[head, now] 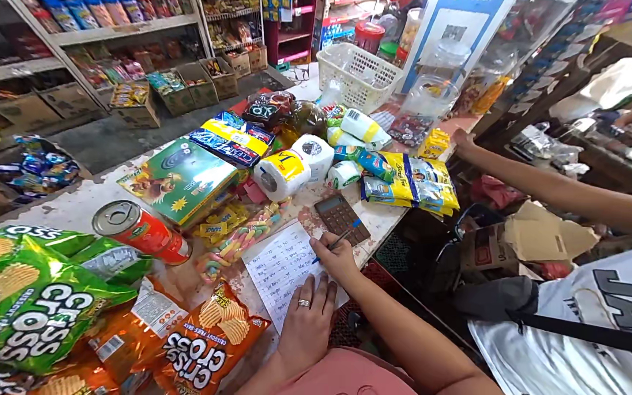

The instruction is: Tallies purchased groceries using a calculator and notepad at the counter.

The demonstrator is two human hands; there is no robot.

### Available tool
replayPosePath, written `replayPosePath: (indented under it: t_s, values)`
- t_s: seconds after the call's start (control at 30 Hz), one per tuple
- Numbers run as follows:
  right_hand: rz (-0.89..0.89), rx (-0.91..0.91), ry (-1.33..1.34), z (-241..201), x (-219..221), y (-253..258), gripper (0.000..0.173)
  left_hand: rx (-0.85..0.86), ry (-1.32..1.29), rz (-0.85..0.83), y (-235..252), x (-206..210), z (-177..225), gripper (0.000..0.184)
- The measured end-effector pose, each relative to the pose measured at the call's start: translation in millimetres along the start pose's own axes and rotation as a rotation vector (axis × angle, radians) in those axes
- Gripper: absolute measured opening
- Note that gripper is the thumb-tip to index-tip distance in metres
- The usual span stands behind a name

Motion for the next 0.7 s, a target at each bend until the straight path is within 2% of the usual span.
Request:
replayPosePath:
  t_s: [0.2, 0.4, 0.47, 0.57, 0.63, 0.7]
  values:
    - [0.048, -0.031, 0.002, -6, 13, -3, 0.028, -0.012, -0.013, 0.027, 2, 0, 0, 0.045]
    - [-0.098, 0.006, 0.066, -5, -9, -3, 0.025, -0.005, 0.012, 0.029, 2, 0, -1, 0.042]
    - [-0.120, 0.037, 0.091, -4, -15, -3, 0.034, -0.003, 0.031, 0.029, 1, 1, -2, 0.042]
    - [-0.212, 0.048, 0.136, -5, -15, -3, 0.058, -0.002, 0.046, 0.026, 1, 2, -1, 0.043]
    - [-0.203, 0.052, 0.155, -5, -11, -2, 0.059, -0.008, 0.052, 0.028, 2, 2, -1, 0.043]
    - [-0.123, 0.044, 0.144, -3, -10, -2, 0.053, -0.019, 0.043, 0.027, 1, 2, -1, 0.043]
Point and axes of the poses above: each hand's wrist, its own y-axis towards the middle knuckle, its own x-axis out of the palm, z = x × y, the point moved 3 cm from there along y, towards the middle knuckle, and after that the axes turned 8 degrees about -z, right-handed, at the moved point
